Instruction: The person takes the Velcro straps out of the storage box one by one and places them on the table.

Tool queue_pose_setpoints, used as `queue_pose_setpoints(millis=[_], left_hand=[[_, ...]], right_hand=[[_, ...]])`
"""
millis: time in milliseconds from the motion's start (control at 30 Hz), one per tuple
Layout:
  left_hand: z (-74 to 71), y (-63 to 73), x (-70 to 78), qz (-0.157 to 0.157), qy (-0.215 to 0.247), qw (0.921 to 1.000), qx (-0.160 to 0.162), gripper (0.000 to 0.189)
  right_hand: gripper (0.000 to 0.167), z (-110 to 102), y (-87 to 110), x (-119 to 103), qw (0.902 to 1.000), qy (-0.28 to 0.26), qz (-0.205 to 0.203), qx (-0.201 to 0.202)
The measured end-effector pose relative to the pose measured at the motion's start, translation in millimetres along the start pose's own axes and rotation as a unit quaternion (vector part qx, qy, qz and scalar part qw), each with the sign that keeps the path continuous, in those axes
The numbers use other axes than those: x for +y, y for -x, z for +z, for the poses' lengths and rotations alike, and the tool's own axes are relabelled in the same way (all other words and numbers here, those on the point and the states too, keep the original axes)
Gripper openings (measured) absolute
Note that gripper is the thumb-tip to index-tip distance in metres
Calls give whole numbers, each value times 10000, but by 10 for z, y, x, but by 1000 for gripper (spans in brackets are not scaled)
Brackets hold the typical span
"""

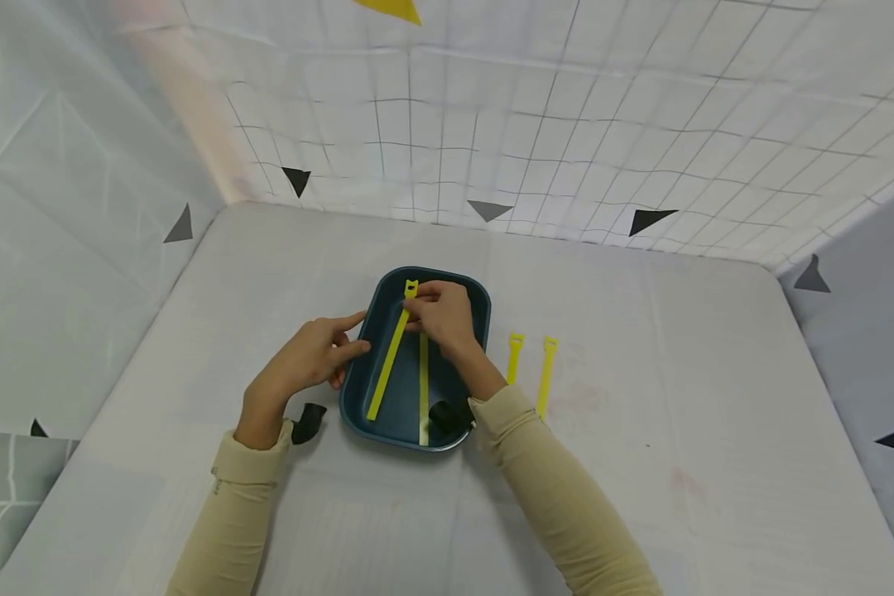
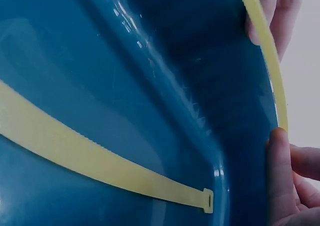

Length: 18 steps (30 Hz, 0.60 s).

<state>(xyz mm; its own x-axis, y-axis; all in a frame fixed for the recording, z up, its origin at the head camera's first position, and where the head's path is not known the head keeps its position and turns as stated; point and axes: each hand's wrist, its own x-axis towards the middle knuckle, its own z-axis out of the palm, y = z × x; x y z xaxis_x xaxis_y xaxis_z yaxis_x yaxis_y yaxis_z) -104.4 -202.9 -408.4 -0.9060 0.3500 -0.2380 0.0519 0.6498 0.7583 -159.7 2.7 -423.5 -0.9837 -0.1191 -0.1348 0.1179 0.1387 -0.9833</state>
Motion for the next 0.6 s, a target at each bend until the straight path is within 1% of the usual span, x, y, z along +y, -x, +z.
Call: queue_pose_setpoints(millis=[333,467,600], left_hand=[[-3,8,30,-19,-20,10000,4,60],[2,13,29,15,-46,10000,26,61],[5,20,32,17,-34,10000,40,61]], right_hand=[[22,-41,79,-93,9999,-117,-16,-77],[25,-111,111,-150,9987,-499,2,-70],[26,-202,135,-210,9969,-781,-103,22]])
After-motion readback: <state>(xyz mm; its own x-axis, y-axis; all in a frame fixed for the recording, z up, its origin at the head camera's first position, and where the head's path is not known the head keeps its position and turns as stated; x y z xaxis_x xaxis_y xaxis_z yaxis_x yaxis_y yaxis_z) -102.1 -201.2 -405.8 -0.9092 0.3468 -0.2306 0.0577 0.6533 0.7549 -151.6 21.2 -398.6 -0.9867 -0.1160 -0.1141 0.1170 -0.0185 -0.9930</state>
